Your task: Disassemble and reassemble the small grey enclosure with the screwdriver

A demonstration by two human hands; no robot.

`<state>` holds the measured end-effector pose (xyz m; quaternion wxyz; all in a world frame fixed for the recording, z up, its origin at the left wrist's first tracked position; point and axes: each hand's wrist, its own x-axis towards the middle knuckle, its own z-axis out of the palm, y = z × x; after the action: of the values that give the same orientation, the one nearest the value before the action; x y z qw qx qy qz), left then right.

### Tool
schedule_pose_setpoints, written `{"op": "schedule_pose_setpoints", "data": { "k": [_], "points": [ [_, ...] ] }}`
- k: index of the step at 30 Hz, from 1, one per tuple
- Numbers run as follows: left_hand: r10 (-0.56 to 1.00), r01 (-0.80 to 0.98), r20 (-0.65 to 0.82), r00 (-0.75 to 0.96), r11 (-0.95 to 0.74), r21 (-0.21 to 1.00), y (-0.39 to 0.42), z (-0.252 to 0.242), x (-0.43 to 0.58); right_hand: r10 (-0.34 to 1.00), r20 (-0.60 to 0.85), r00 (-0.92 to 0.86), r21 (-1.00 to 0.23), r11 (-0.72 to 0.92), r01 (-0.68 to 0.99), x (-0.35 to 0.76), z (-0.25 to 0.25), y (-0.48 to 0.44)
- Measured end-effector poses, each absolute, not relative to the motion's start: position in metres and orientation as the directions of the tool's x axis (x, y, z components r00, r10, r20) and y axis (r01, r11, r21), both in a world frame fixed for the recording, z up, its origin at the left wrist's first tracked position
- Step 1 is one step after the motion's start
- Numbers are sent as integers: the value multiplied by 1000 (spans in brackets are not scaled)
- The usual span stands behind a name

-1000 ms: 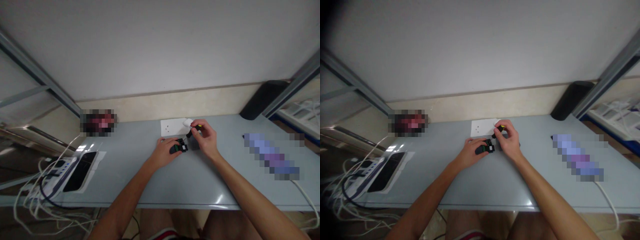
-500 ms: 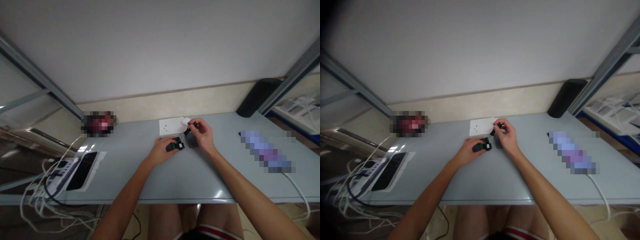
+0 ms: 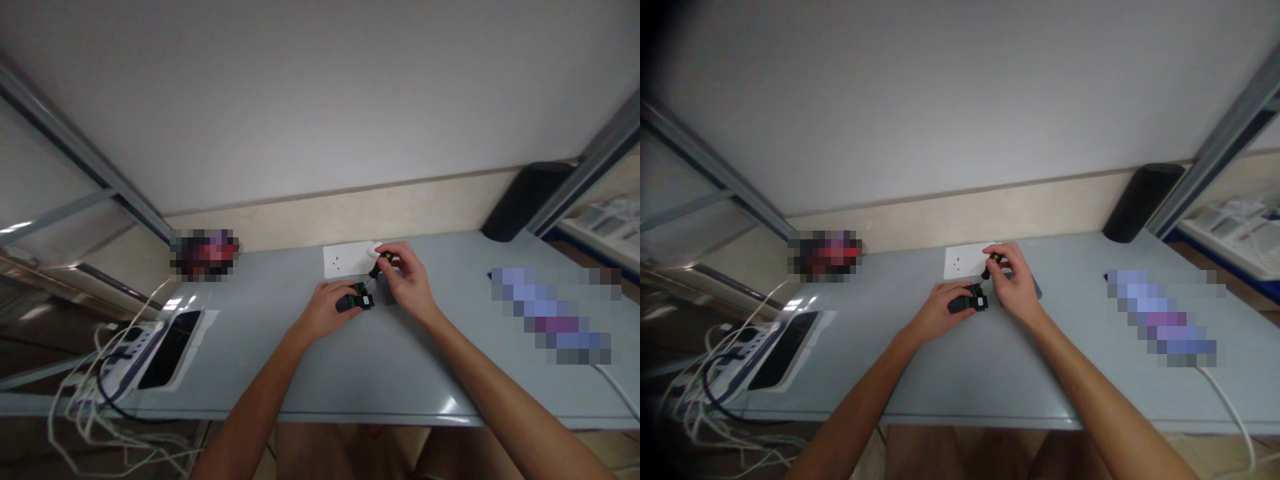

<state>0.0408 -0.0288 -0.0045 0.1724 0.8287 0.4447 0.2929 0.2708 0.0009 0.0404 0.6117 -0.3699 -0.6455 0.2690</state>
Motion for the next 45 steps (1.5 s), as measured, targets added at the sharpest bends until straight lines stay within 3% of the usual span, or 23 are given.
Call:
{"op": "schedule_pose_setpoints", "data": {
  "k": [9,15,35,41,45],
  "points": [
    [839,635,337,427,-544,549,-30,-5,41,841,541,2,-839,539,66,273,31,3],
    [850,649,330,411,-527,548,-31,-2,41,756,651,67,-753,633,180,270,41,-3],
    [847,632,364,387,-531,564,-28,-10,41,777,629,31,-768,613,186,271,34,-2],
    [867,630,347,358,-498,595,-29,-6,41,851,525,-8,-851,525,0,267,25,0],
    [875,602,339,345,-483,636,-30,0,41,868,495,-40,-869,495,-12,263,21,-1]
  ]
}}
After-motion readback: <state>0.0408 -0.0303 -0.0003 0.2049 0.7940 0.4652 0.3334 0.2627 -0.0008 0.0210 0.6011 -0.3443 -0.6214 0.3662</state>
